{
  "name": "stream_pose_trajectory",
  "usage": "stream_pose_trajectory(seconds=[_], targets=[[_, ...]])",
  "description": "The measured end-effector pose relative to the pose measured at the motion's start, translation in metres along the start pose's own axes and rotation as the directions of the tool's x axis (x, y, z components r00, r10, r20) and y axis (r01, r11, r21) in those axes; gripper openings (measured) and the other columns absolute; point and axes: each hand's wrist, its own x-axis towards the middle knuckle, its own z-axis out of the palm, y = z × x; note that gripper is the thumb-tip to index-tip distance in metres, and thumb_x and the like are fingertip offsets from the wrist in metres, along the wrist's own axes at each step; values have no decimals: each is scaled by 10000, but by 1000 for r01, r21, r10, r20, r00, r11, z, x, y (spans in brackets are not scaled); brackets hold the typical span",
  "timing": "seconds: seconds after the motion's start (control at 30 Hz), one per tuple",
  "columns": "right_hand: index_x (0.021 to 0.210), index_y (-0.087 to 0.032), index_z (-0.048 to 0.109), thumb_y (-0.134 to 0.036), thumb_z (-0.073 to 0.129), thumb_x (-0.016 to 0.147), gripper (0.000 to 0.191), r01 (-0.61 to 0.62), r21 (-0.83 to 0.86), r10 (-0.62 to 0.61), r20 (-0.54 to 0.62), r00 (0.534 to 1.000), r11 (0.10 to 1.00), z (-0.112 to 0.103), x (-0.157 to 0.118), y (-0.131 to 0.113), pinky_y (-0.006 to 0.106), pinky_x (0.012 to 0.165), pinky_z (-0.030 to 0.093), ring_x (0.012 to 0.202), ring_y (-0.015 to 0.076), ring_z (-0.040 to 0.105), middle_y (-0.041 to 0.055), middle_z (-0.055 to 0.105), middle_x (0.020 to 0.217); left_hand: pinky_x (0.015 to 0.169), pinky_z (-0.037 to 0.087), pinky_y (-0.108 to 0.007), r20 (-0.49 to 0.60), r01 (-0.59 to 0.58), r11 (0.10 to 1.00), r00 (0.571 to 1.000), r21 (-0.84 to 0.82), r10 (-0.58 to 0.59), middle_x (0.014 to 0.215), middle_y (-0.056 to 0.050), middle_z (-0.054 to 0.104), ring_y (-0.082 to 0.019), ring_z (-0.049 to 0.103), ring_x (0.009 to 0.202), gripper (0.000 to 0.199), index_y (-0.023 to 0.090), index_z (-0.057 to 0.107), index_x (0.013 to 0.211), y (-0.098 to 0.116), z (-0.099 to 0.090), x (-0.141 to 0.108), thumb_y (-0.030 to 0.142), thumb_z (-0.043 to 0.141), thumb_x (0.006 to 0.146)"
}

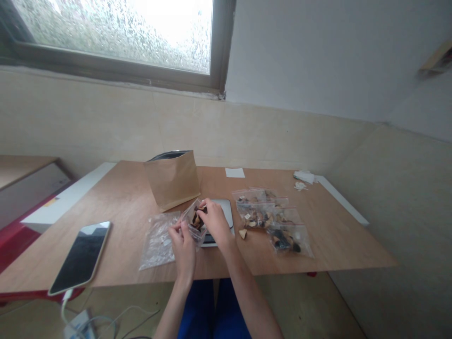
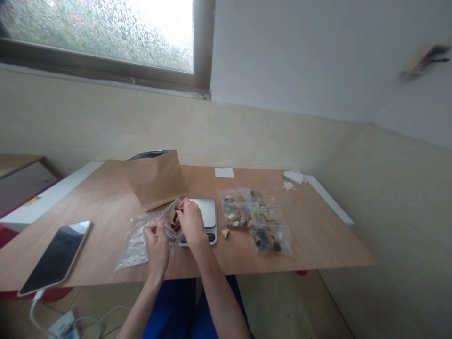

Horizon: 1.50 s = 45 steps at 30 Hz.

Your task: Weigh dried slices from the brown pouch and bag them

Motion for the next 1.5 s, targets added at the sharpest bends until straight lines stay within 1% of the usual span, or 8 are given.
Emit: stream_pose_trajectory(seconds=[0.27,0.57,0.8,0.9,1.07,1.3,1.4,1.5], targets=[[854,-152,623,-167,585,821,52,-43,-203,45,6,999,978,6,4,-12,260,676,440,833,208,641,103,680,877,807,414,-362,46,-8,999,999,-50,11,940,-55,552,-208,549,890,228,214,414,816,0,3,-4,441,418,837],[848,-178,607,-236,416,906,208,-4,54,22,-338,941,999,-19,-27,-10,290,756,450,842,190,596,67,631,852,733,431,-339,-7,94,991,995,-94,-95,769,10,508,-167,531,737,278,198,443,827,-8,1,6,476,464,817],[1148,-170,538,-395,482,872,360,46,316,22,-207,978,947,5,-65,9,355,916,450,1062,217,560,109,606,1123,771,485,-337,26,197,925,980,-325,-200,1043,-59,553,-199,567,991,270,217,442,898,0,6,-1,474,478,821],[1233,-187,497,-384,554,831,451,75,347,-26,-143,989,935,11,-70,9,377,966,425,1135,229,524,105,576,1212,871,464,-353,119,142,916,987,-375,-104,1133,-86,563,-204,552,1078,295,207,483,911,5,9,-11,485,402,858],[1142,-211,581,-275,432,902,289,81,398,5,-211,977,914,6,-64,10,352,962,416,1093,204,553,74,622,1151,954,415,-399,292,75,904,955,-420,57,1193,-110,563,-220,530,1131,379,187,512,979,5,9,-22,523,377,865],[946,-196,642,-370,406,916,295,109,602,104,-308,946,791,-13,-65,16,288,848,468,927,187,635,55,692,952,961,384,-381,161,-198,923,952,-331,262,1140,-89,588,-203,540,1092,267,195,516,953,6,1,-15,439,469,855],[923,-198,643,-406,423,905,303,110,676,117,-281,953,729,-19,-66,22,285,809,489,871,182,650,55,699,928,921,405,-337,-2,-190,943,980,-272,197,1184,-80,541,-196,527,1081,365,203,505,1047,5,-4,-1,451,569,787],[907,-186,645,-449,428,891,342,70,722,164,-249,954,688,-20,-66,28,279,721,515,749,174,658,57,702,864,836,437,-297,99,-115,953,984,-281,148,997,-56,608,-187,567,938,393,175,580,976,4,-10,12,490,597,743]])
